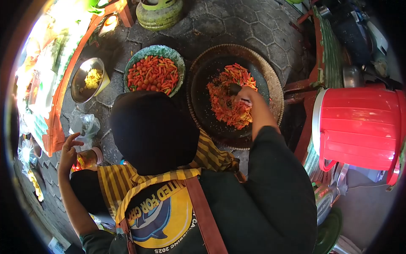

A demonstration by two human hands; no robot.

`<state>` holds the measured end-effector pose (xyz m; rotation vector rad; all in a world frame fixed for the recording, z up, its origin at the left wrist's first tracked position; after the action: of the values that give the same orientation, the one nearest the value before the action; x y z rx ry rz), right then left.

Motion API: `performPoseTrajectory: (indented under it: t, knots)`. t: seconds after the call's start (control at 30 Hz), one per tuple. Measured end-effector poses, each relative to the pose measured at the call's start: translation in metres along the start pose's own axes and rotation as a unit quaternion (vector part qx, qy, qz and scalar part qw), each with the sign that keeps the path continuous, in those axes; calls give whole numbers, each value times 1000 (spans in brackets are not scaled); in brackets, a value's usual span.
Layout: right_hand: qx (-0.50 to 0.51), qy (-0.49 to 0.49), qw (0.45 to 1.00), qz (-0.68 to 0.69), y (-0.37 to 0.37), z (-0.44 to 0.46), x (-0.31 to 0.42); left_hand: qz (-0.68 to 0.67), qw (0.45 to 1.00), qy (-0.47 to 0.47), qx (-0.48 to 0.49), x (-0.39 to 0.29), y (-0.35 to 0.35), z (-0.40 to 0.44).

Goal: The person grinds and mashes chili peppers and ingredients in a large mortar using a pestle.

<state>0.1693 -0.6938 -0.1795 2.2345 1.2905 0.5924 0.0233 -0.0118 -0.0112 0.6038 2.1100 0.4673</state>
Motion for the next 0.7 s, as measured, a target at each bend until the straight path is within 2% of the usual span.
performPoseTrajectory:
  t: [0.07,0.1,0.17,0.2,0.23,0.27,0.37,0.4,0.43,0.5,0.53,0.6,0.63,0.7]
  knots:
    - [34,-78,991,106,15,-3,-19,27,998,-43,-25,2,0,-3]
    - [36,-78,991,101,14,0,-26,42,996,-63,-36,3,1,-6]
    - [33,-125,973,193,1,20,-42,25,997,-65,-43,10,2,-5]
    - [109,-129,943,286,-11,24,-45,30,994,-90,-59,24,7,0]
    - [109,-128,944,285,-20,11,-35,35,990,-117,-75,23,8,2]
    - [107,-112,951,269,-35,-2,-22,-5,994,-83,-76,24,7,0]
    - [119,-88,950,276,-42,-21,-8,51,994,-76,-58,25,7,0]
    - [133,-81,943,294,-42,-24,-7,30,998,-39,-38,21,5,-2]
    - [135,-83,941,298,-38,-29,-8,34,998,-40,-36,19,3,-3]
    - [78,-8,965,250,-19,-40,-10,28,999,-37,-7,20,-3,-2]
    - [81,-12,964,252,-10,-49,-7,23,999,-39,-17,20,-4,-3]
    - [-87,63,992,66,14,-65,0,8,999,-39,-13,24,-4,-2]
    - [-86,61,992,68,14,-67,1,-11,999,-43,-14,26,-3,-1]
    - [-171,66,981,-57,12,-72,12,28,998,-52,-14,31,4,5]
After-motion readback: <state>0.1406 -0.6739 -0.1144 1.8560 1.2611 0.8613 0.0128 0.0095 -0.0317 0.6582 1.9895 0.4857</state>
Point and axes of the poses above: each hand's wrist, its own z-axis towards the middle knuckle, its own y-axis out of the back of the hand, x = y × z, the point moved 2 cm from there along z, towards the middle knuckle
